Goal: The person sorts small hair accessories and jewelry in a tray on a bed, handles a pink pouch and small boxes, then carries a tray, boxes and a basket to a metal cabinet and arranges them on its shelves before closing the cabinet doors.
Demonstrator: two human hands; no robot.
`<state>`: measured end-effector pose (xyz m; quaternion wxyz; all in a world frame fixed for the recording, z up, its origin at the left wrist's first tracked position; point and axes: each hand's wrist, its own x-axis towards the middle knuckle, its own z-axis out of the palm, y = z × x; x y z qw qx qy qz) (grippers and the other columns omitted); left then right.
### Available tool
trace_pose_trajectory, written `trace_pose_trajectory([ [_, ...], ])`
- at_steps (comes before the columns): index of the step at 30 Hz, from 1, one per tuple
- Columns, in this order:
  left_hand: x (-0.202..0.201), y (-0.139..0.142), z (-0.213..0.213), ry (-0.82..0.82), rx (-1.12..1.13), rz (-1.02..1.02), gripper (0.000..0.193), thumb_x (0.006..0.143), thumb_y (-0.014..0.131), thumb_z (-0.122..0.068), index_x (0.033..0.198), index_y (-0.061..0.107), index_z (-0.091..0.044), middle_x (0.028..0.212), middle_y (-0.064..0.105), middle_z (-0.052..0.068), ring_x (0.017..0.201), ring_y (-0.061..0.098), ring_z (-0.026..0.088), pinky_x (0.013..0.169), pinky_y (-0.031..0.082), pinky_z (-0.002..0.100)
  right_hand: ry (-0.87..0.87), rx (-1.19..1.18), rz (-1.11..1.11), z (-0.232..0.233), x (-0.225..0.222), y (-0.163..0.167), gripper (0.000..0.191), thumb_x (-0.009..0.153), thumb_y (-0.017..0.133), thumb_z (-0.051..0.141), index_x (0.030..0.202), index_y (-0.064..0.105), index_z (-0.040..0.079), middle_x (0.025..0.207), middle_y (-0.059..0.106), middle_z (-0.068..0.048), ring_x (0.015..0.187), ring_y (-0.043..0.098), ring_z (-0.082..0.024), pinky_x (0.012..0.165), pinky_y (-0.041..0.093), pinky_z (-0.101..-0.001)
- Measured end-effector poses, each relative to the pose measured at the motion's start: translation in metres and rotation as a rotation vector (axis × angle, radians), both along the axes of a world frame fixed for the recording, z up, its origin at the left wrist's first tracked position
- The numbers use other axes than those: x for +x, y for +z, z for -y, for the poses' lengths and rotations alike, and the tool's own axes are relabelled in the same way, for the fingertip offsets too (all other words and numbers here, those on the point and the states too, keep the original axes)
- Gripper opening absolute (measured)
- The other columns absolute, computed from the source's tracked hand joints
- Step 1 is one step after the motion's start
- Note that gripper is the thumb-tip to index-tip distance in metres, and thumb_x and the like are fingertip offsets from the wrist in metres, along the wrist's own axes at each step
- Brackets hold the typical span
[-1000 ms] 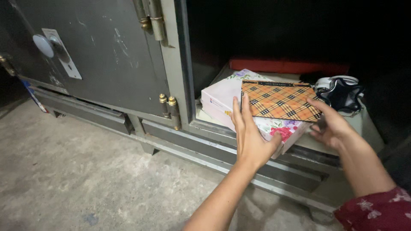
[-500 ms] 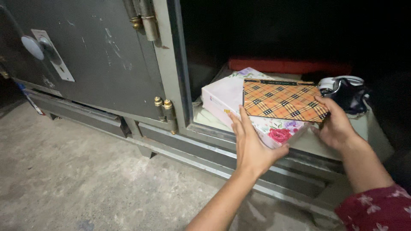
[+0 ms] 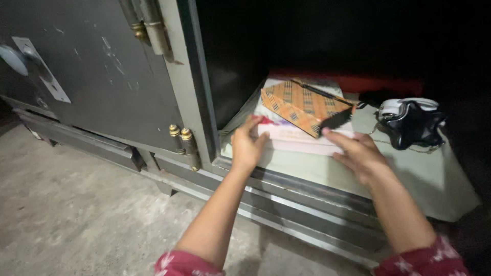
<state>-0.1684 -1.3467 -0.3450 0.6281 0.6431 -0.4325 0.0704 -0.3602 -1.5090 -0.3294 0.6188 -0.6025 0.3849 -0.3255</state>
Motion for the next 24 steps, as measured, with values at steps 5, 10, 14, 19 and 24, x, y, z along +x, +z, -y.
trace_pose_trajectory([
  [5,0.013,0.004,0.019,0.163,0.107,0.09,0.075,0.077,0.085,-0.014,0.143,0.051,-0.003,0.163,0.006,0.036,0.15,0.023,0.049,0.121,0.029,0.043,0.03,-0.163,0.083,-0.013,0.047,-0.005,0.067,0.081,0.081,0.024,0.136,0.055,-0.003,0.126,0.064,-0.01,0.108,0.062,-0.016,0.085,0.051,-0.0289],
  [10,0.019,0.0,0.044,0.192,0.203,0.046,0.097,0.075,0.081,-0.009,0.156,0.027,-0.008,0.164,-0.019,0.031,0.153,0.005,0.052,0.123,0.024,0.044,0.025,-0.256,0.144,0.003,0.069,-0.014,0.038,0.086,0.076,0.017,0.122,0.068,0.005,0.096,0.075,0.002,0.08,0.065,-0.008,0.069,0.05,-0.0254],
  [14,0.027,-0.013,0.052,0.202,0.141,0.118,0.098,0.083,0.077,-0.006,0.161,0.018,-0.008,0.164,-0.016,0.035,0.153,0.003,0.057,0.124,0.018,0.049,-0.034,-0.365,0.05,0.012,0.084,-0.023,0.033,0.093,0.072,0.02,0.122,0.072,0.004,0.096,0.076,0.0,0.075,0.06,-0.007,0.067,0.047,-0.0251],
  [19,0.035,-0.02,0.06,0.252,0.137,0.178,0.096,0.089,0.071,-0.011,0.163,0.01,-0.008,0.161,-0.016,0.041,0.149,0.004,0.061,0.125,0.015,0.055,-0.133,-0.624,-0.128,0.016,0.097,-0.03,0.03,0.095,0.071,0.02,0.119,0.073,0.002,0.089,0.075,-0.008,0.074,0.063,-0.011,0.071,0.05,-0.0272],
  [24,0.031,-0.023,0.059,0.291,0.164,0.18,0.094,0.087,0.069,-0.014,0.161,0.012,-0.005,0.162,-0.008,0.04,0.15,0.0,0.06,0.123,0.014,0.056,-0.06,-0.763,-0.228,0.02,0.092,-0.017,0.057,0.083,0.08,0.043,0.124,0.071,0.005,0.123,0.074,-0.015,0.116,0.065,-0.026,0.104,0.046,-0.0384],
])
